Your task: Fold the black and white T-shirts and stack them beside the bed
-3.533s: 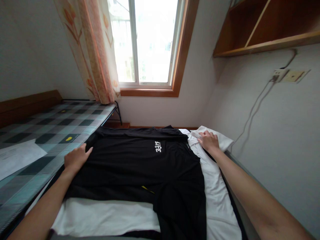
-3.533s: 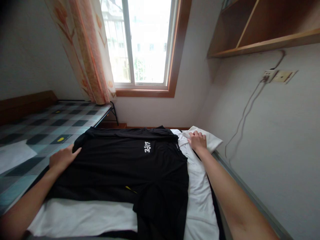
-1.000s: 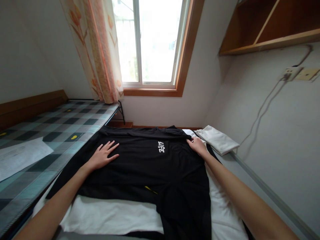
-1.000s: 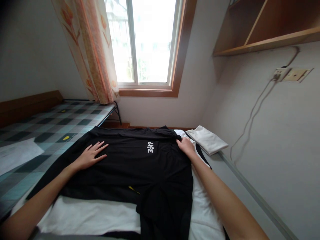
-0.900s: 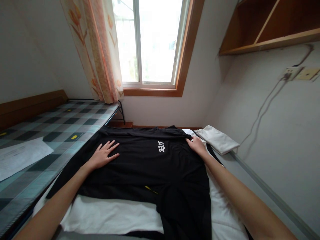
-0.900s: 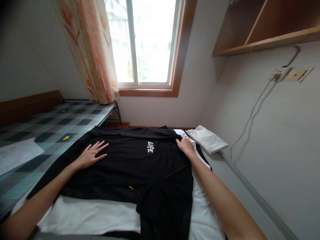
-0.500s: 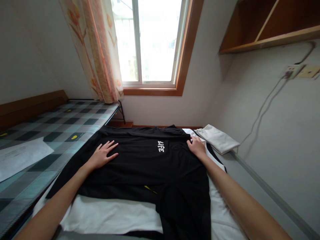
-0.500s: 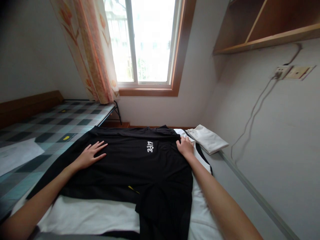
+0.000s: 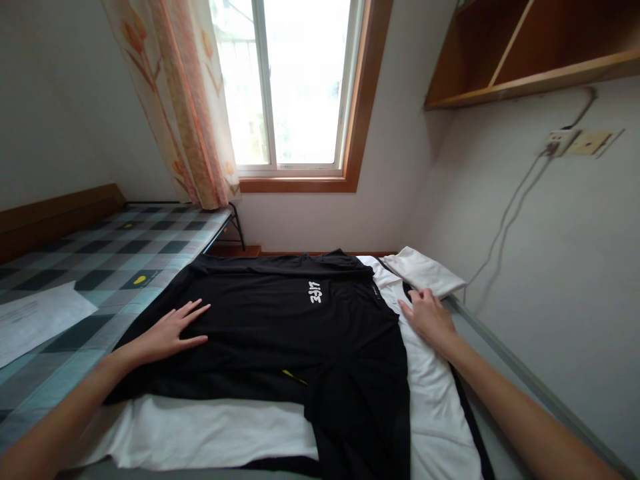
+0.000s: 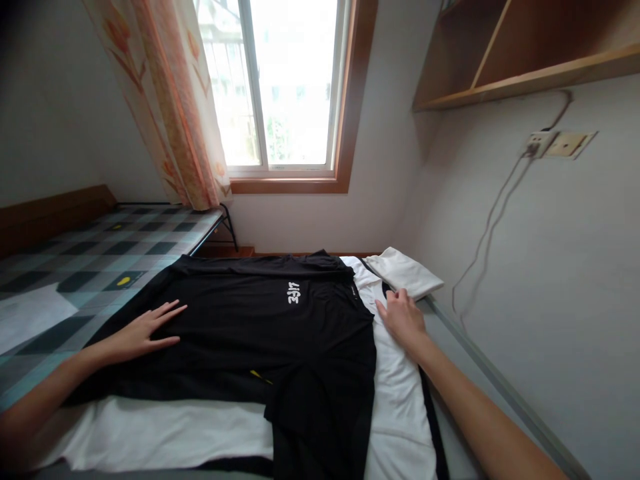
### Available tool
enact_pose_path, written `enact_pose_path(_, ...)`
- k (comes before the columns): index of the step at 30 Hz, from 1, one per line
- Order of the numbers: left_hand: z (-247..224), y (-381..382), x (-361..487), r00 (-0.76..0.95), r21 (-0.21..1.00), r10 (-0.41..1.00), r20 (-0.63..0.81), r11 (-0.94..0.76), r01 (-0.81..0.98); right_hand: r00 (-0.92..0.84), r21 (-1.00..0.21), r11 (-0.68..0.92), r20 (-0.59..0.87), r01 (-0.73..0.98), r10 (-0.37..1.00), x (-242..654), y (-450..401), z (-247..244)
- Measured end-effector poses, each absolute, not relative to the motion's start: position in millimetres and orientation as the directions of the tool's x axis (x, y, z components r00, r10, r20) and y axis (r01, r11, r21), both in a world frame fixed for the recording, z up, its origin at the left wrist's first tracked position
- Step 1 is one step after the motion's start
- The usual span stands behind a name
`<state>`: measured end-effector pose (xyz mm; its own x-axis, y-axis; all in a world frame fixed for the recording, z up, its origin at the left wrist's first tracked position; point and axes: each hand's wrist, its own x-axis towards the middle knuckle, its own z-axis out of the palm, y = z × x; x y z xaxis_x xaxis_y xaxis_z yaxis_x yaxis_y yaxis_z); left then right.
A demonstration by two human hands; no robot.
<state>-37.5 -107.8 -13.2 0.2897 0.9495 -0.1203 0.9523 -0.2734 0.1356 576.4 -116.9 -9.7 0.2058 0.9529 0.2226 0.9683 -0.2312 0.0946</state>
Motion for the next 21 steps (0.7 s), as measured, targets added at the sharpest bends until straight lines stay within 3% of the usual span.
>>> enact_pose_path(5,-1.4,-142.2,-48.3,0.300,0.123,0.935,-0.190,-0.280,0.952,0.374,0.012,-0.376,0.086,0.927,0.924,579.9,-133.7,-5.4)
enact_pose_path(12,-14.5,-183.5,-33.2,0.333,0.055,0.936,-0.111,-0.329,0.943,0.189,-0.211,-0.174,0.051,0.962,0.981,574.2,-133.6,-10.8)
enact_pose_path(17,-34.2,-190.3,-34.6,0.338,0.007,0.938,0.072,-0.340,0.941,0.133,-0.191,-0.121,0.051,0.974,0.990,545.6,-137.4,-13.0)
enact_pose_path(21,-43.3,-185.1,-38.3,0.331,-0.007,0.937,0.107,-0.333,0.943,0.101,-0.091,-0.095,0.064,0.991,0.993,520.8,-134.7,-12.4)
